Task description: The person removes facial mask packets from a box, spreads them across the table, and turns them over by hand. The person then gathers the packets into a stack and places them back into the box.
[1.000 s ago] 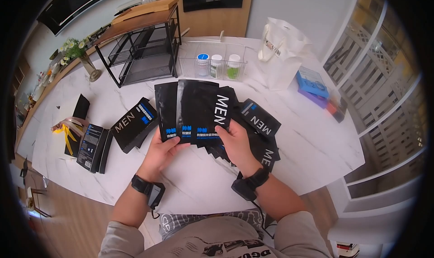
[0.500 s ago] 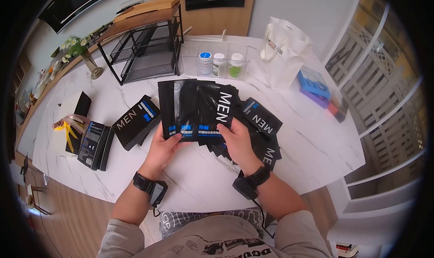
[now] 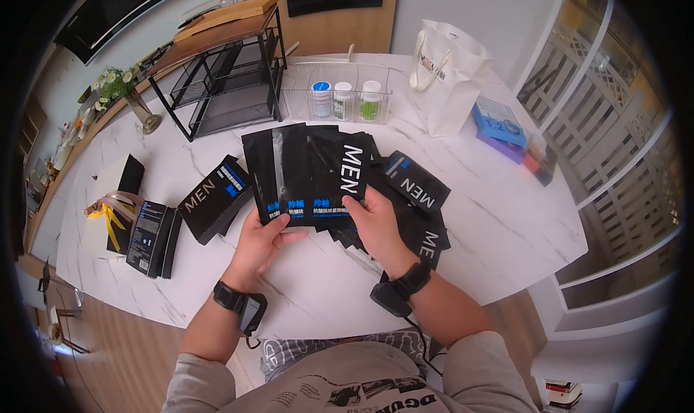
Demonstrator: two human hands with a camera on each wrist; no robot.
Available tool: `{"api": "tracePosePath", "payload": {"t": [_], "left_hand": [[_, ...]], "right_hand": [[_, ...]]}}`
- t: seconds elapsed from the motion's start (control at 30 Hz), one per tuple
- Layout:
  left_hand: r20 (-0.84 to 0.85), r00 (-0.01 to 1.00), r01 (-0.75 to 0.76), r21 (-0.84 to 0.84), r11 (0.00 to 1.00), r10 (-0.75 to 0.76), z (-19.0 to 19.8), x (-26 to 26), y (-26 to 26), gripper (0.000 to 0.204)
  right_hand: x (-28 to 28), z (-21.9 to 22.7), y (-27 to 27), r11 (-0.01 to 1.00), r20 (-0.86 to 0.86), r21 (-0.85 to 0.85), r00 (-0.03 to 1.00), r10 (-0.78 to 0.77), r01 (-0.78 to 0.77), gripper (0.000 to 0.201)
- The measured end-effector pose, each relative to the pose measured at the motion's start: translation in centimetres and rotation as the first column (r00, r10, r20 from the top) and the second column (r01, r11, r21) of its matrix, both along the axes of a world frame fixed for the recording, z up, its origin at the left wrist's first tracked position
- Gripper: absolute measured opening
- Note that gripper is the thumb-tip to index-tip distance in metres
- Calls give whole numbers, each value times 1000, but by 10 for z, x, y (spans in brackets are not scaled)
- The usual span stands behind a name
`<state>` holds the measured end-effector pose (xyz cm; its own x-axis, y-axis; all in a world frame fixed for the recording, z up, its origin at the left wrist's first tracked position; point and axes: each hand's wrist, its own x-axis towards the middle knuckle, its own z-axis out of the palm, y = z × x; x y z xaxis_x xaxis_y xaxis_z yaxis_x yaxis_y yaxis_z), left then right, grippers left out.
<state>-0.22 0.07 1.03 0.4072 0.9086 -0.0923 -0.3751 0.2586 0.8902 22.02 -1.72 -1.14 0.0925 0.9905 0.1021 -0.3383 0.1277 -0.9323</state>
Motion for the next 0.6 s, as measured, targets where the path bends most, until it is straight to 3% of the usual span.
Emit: {"api": "tracePosePath", "payload": {"t": [0.3, 0.5, 0.6], "left_hand": [[144, 986, -74, -72, 995, 84, -1, 3, 0, 31], [135, 988, -61, -52, 997, 68, -1, 3, 0, 31], [127, 990, -54, -38, 998, 59, 1, 4, -2, 30]], "right_hand": [[-2, 6, 0, 998, -102, 36, 993, 60, -56, 31], [6, 9, -3, 967, -280, -70, 936, 216, -244, 26], [5, -1, -2, 980, -118, -47, 976, 185, -191, 24]]}}
